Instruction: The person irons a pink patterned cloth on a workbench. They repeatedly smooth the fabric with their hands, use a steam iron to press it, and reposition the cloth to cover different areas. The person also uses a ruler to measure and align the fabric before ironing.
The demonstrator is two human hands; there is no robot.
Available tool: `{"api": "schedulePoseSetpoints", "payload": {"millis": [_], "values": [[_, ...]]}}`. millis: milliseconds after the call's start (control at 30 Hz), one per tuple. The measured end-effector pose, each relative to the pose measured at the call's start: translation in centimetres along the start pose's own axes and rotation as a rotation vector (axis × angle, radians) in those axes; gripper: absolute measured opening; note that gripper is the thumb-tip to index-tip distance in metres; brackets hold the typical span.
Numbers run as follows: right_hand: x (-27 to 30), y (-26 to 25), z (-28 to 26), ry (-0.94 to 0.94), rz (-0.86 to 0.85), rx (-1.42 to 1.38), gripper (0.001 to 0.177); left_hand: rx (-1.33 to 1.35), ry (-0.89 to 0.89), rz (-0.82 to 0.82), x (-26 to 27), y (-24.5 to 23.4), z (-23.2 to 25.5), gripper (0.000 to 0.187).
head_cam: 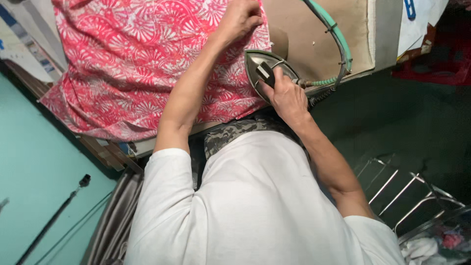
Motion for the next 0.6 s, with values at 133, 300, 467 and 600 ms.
{"api": "schedulePoseSetpoints", "payload": {"millis": [133,300,467,600], "values": [[0.3,0.2,0.0,-0.045,0.07,0.046,0.045,0.017,-0.08,-0.031,0.3,-0.6,-0.6,0.024],[0.6,0.5,0.2,-0.067,0.026,0.107,0.047,-0.204,0.023,-0.093,0.3,0.0,-0.4,0.042],[0.2,0.2,-0.3,-0.078,0.103,0.162,0.052,-0.096,-0.054,-0.079,-0.6,-0.2,-1.0,0.02],[-1.1,-0.4,-0.7,0.02,0.092,0.059,0.049,-0.02,-0.048,-0.11,-0.6,-0.1,-0.8,0.008]]}}
Point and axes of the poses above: each hand's wrist, its own x-axis away from the middle knuckle, its own y-axis out of the palm, z = x × y, the point moved 5 cm from there along -x, towards the middle knuckle, and after that the axes turned 9 degrees about z, right-handed, at the moved point
